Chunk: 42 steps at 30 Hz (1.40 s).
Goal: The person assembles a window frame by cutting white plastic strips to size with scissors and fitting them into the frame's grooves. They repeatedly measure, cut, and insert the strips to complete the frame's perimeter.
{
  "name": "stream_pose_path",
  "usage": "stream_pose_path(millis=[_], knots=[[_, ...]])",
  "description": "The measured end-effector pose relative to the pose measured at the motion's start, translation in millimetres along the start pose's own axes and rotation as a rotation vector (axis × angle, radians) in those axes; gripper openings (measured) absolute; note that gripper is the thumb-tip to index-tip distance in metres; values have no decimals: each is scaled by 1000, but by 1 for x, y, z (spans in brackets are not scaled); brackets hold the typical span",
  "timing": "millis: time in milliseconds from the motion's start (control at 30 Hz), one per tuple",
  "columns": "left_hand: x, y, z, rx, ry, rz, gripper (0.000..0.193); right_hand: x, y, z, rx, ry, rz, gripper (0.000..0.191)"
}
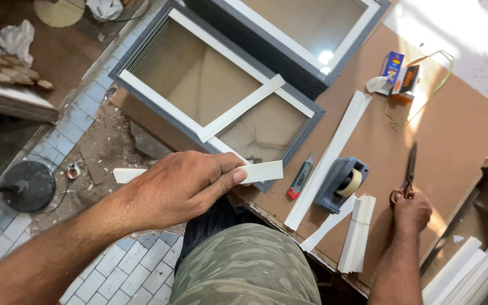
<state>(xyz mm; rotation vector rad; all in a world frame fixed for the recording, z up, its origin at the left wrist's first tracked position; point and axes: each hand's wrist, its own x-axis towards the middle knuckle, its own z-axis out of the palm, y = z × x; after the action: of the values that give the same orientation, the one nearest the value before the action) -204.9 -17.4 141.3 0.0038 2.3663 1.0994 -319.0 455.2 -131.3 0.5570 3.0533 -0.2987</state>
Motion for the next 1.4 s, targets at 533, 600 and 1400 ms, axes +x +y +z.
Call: stream_pose_path(millis=[533,600,1400], knots=[[-103,-22,-15,-37,413,78,23,-194,-148,-91,1268,-900,-693,83],[-112,-22,-14,-64,405,2,24,-218,-185,-93,1148,-1095,-911,88],[-240,-147,-46,-83,463,-41,13,-362,-368,-103,783,-1037,-1399,73]])
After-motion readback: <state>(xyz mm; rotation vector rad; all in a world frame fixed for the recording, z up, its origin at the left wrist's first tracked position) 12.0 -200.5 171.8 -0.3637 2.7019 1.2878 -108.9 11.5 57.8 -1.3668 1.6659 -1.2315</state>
